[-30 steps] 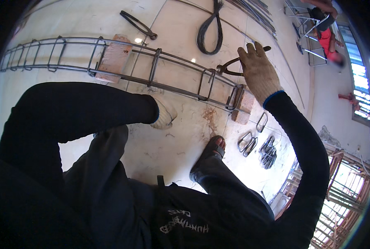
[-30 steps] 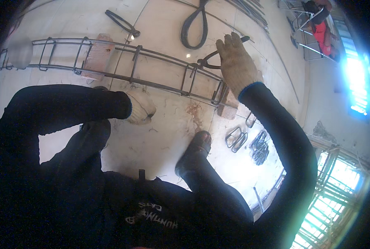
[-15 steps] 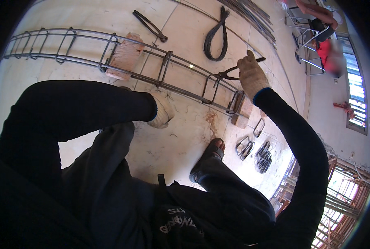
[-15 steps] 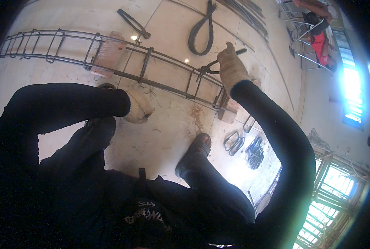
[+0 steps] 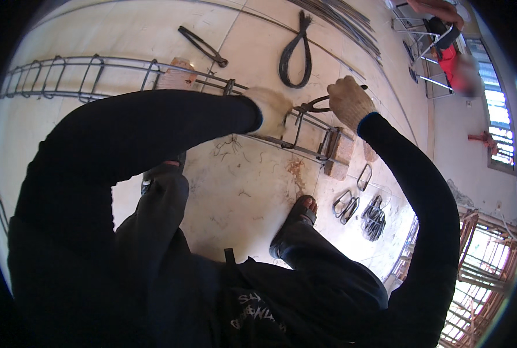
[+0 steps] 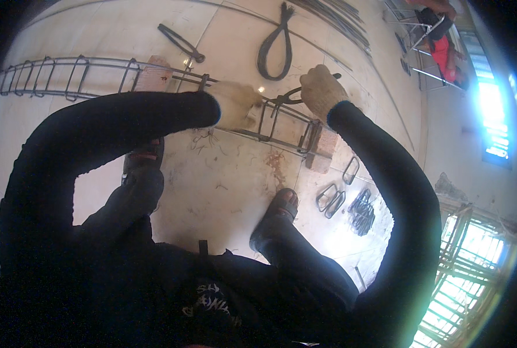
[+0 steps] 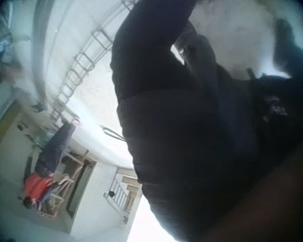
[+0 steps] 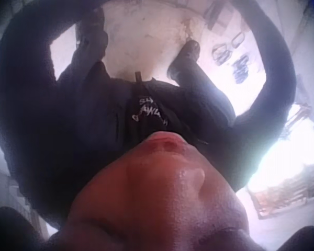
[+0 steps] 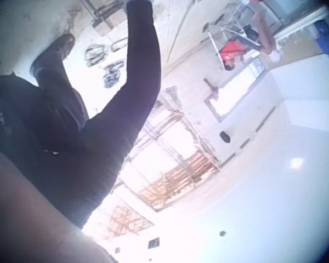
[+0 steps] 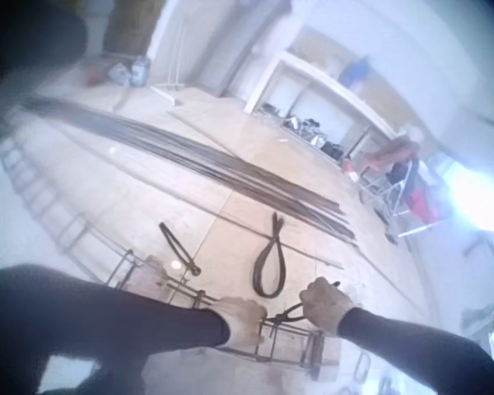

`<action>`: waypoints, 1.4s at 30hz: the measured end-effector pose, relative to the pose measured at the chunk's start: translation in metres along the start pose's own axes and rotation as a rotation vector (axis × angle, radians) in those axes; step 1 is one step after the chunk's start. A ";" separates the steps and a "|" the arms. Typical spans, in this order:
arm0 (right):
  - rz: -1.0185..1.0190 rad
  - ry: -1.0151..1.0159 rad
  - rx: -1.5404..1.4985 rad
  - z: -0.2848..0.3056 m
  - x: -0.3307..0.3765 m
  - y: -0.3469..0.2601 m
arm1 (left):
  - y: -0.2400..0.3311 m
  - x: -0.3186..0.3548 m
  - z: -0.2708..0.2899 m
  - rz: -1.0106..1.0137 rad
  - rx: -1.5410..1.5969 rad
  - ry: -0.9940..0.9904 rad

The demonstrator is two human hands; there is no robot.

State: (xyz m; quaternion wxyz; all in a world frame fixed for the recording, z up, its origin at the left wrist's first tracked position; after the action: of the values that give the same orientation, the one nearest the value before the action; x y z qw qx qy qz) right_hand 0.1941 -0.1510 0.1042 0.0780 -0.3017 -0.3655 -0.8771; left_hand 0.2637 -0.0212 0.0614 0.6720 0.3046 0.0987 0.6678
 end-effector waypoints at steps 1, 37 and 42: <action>0.032 0.041 -0.002 0.001 0.005 0.001 | -0.003 -0.015 0.010 0.047 0.079 0.019; -0.994 1.307 -1.881 -0.078 0.011 0.026 | 0.030 -0.140 0.010 0.063 -0.392 0.369; -0.477 1.267 -2.214 -0.060 0.001 0.035 | 0.006 -0.137 0.011 -0.225 -0.025 0.240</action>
State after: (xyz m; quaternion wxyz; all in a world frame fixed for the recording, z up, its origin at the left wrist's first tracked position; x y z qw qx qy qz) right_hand 0.1778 -0.2179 0.0926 -0.2103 0.3314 0.6050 -0.6928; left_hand 0.2522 -0.1557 0.0359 0.7295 0.2014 0.2036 0.6212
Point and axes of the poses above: each hand's wrist, its own x-axis away from the middle knuckle, its own z-axis out of the back of the hand, y = z × x, the point moved 8 cm from there along -x, towards the middle knuckle, and after that the axes turned 4 degrees about -y, right-handed, at the moved point
